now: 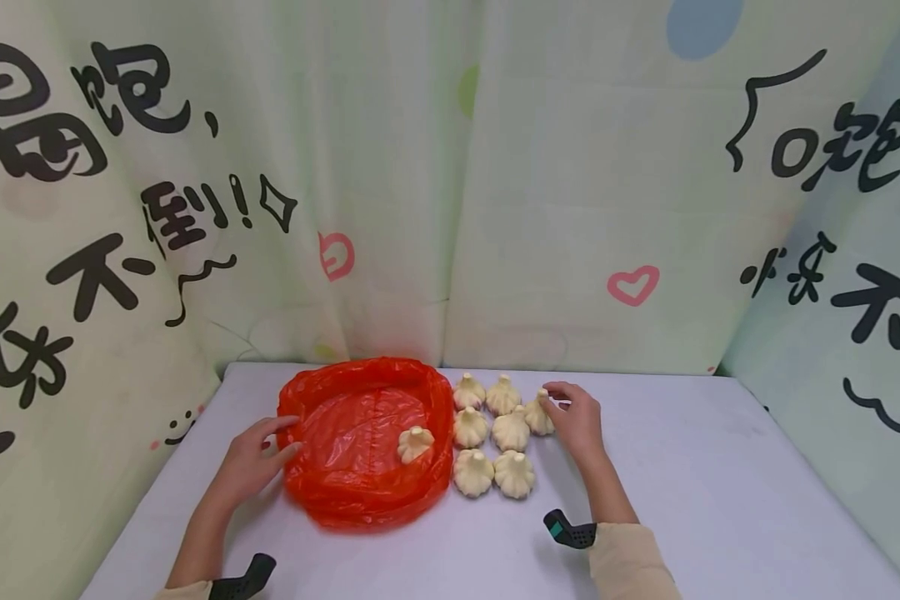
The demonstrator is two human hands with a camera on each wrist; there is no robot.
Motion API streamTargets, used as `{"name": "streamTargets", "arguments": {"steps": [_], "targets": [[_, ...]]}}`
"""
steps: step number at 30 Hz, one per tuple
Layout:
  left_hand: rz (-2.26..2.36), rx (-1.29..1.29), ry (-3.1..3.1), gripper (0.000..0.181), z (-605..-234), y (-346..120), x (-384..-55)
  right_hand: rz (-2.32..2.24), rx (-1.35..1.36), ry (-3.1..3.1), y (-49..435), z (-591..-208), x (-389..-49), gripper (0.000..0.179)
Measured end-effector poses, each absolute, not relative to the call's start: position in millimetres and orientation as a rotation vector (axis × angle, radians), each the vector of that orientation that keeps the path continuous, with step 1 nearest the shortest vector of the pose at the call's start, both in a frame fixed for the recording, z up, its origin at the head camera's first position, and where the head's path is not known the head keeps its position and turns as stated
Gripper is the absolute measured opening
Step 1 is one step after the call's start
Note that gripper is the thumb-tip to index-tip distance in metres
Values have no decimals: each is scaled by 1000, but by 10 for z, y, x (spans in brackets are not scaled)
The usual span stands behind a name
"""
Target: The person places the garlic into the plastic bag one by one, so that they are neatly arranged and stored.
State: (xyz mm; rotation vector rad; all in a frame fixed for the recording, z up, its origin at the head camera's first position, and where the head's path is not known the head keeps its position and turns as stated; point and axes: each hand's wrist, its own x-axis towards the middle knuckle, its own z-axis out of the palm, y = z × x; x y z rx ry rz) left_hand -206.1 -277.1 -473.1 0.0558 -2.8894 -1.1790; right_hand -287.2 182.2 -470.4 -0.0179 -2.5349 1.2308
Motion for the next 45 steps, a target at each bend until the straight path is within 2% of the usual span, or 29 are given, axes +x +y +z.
{"name": "streamTargets", "arguments": {"steps": [19,45], "targets": [[-1183,44,-2883,51,-4710,-2768,-2040,1263,-19,-2484,1801,-4675,-2844,22],[-1159,25,-2890,50,-4712,-2776,-2049,1256,78,-2347,1689,-4419,-2731,19]]}}
